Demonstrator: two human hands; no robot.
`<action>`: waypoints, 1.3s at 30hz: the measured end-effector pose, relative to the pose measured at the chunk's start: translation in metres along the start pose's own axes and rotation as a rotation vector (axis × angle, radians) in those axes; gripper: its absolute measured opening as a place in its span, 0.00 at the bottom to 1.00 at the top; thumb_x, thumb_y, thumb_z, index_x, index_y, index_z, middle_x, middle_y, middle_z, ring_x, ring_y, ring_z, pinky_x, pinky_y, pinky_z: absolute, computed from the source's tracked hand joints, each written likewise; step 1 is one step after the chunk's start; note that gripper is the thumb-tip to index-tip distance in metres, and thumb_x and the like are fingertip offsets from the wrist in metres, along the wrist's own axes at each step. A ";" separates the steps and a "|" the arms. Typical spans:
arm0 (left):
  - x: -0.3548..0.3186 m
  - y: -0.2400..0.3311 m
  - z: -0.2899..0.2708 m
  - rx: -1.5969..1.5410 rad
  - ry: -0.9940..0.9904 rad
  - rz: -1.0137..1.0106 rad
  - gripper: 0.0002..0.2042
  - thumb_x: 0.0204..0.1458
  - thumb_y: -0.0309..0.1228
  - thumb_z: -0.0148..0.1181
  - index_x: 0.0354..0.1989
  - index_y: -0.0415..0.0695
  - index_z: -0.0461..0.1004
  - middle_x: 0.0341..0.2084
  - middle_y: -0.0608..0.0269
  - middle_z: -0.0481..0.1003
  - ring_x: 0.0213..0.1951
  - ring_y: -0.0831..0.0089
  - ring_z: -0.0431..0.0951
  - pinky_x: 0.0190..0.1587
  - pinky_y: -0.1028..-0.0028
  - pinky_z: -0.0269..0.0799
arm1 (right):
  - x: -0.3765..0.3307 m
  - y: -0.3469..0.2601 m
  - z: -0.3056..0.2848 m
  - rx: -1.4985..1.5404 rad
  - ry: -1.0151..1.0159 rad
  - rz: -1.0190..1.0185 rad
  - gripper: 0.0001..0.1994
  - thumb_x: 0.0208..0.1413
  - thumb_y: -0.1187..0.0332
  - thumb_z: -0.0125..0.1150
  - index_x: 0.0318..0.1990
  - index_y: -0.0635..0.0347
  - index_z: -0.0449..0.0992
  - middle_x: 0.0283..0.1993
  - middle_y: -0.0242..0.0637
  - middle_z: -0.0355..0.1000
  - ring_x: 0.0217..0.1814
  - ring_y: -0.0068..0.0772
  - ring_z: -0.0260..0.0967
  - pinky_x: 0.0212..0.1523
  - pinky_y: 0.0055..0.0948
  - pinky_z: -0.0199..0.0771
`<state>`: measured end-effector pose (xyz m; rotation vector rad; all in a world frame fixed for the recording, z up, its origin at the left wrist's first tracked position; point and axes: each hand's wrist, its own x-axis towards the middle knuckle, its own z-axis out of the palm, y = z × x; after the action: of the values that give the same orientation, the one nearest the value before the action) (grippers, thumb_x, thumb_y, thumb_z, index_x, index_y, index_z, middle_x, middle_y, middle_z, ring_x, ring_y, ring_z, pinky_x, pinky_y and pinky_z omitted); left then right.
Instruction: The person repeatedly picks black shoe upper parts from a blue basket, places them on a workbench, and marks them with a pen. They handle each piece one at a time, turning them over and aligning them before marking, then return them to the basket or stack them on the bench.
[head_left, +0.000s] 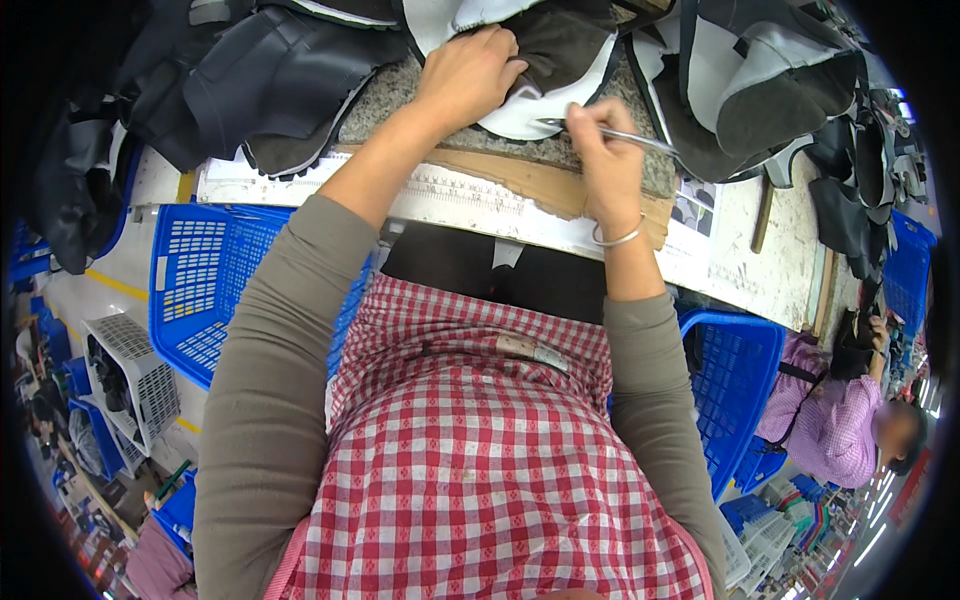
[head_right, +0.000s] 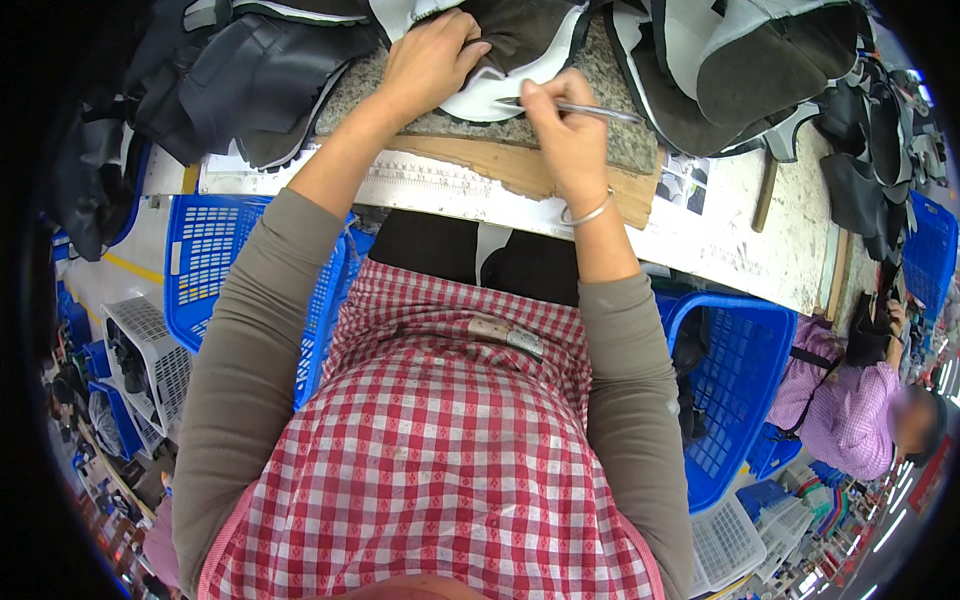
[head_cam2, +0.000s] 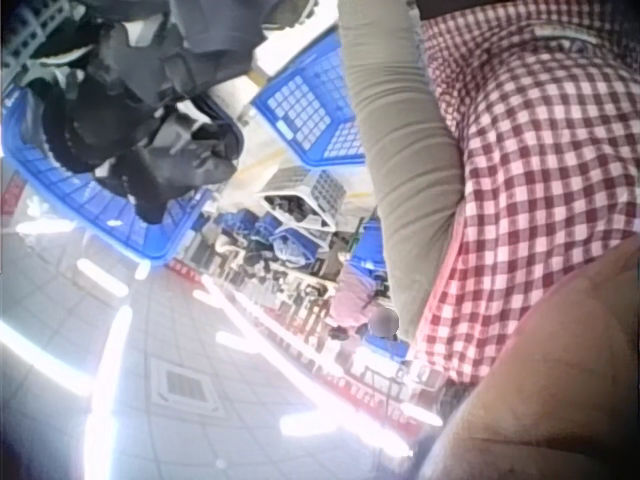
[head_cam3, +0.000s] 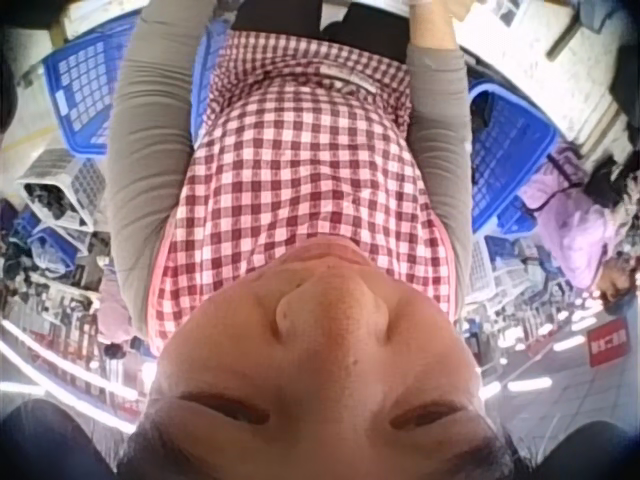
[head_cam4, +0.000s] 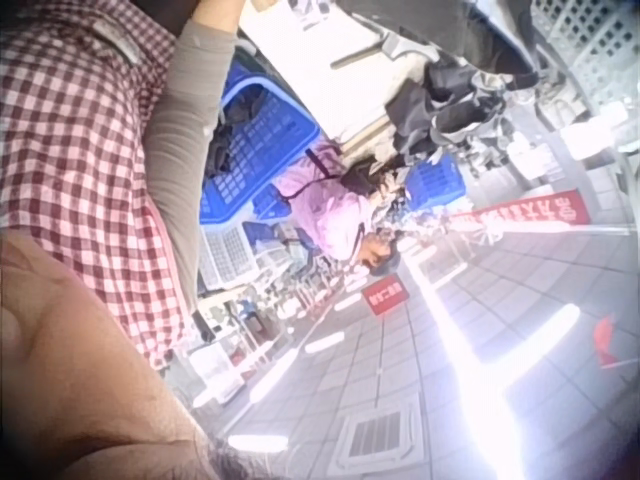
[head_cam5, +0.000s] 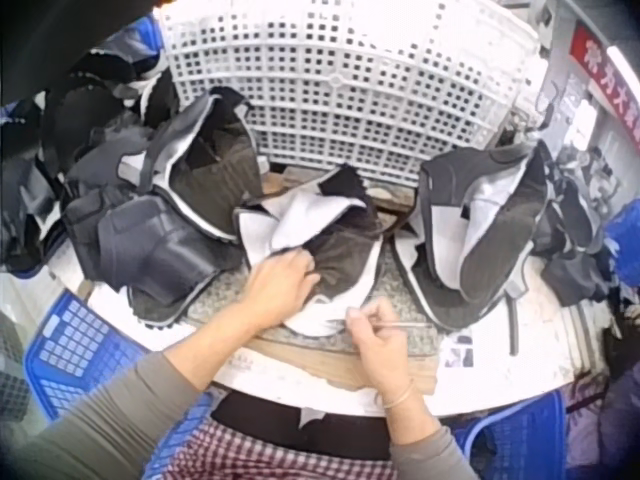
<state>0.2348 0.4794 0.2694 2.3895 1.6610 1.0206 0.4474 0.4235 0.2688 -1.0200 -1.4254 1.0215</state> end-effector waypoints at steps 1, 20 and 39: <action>-0.002 -0.003 0.000 -0.064 0.026 0.021 0.13 0.62 0.39 0.61 0.40 0.40 0.75 0.36 0.55 0.80 0.40 0.55 0.81 0.41 0.60 0.75 | -0.001 -0.003 -0.005 0.125 0.028 0.032 0.10 0.66 0.65 0.66 0.35 0.58 0.73 0.26 0.25 0.68 0.26 0.14 0.61 0.27 0.20 0.63; -0.001 -0.003 -0.099 0.003 -0.014 0.364 0.15 0.50 0.19 0.65 0.47 0.44 0.81 0.51 0.59 0.79 0.56 0.57 0.76 0.58 0.62 0.75 | 0.007 -0.023 -0.014 0.116 0.011 -0.437 0.25 0.75 0.50 0.43 0.60 0.64 0.68 0.64 0.49 0.67 0.74 0.45 0.63 0.74 0.51 0.63; 0.097 -0.088 -0.189 0.751 0.102 -0.224 0.11 0.51 0.24 0.62 0.42 0.45 0.84 0.30 0.43 0.82 0.36 0.43 0.83 0.44 0.57 0.78 | 0.020 -0.015 -0.037 -0.438 -0.168 -0.376 0.11 0.68 0.64 0.57 0.47 0.59 0.83 0.49 0.41 0.80 0.64 0.47 0.71 0.65 0.38 0.68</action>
<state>0.0801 0.5406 0.4280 2.4430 2.6453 0.5394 0.4815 0.4410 0.2915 -0.9322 -1.9477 0.5389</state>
